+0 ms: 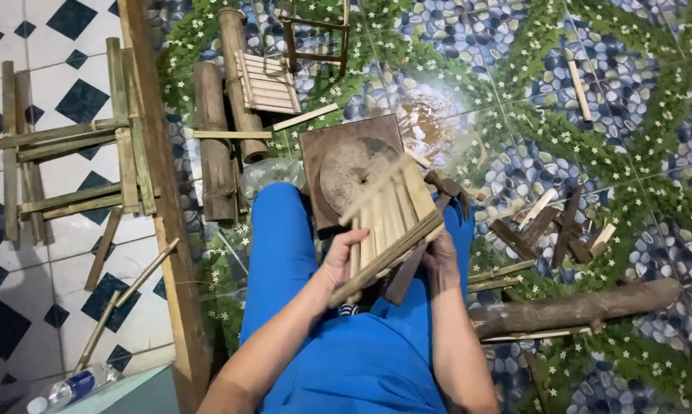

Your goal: The person is assembling a small wooden frame by hammering nails into it. They hold the frame with one hand and use a hammer with the other to secure the pieces together.

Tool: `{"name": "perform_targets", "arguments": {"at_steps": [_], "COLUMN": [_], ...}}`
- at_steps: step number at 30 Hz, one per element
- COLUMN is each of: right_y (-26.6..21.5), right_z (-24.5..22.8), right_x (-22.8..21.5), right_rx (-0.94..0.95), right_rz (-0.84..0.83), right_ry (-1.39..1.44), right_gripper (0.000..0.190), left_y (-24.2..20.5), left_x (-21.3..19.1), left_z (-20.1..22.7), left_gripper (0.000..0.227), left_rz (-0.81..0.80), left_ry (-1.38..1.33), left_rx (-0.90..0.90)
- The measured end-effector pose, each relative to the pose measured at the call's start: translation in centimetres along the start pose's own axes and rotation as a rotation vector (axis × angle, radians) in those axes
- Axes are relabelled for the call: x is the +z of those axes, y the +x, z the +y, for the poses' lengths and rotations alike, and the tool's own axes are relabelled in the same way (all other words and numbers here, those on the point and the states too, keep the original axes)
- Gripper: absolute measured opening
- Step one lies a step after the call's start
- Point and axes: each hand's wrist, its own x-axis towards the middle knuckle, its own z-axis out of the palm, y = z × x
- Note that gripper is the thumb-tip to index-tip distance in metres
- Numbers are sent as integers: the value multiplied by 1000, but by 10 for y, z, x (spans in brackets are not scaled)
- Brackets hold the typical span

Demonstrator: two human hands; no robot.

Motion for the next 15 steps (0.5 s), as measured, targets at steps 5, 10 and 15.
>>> {"name": "perform_targets", "arguments": {"at_steps": [5,10,15], "right_y": [-50,-82,-49], "right_z": [-10,-11,-11], "right_x": [30,80,66], "right_rx": [-76,-85,-124], "right_rz": [-94,-194,-147], "right_ry": [44,111,57], "right_gripper": [39,41,60], "left_y": [19,-27,1], "left_x": [-10,50,30], "left_z": [-24,-17,-9], "left_gripper": [35,34,24], "left_rz": [-136,-291,-373], "left_ry": [-112,-211,-328], "left_rx": [-332,-442,-492]}}
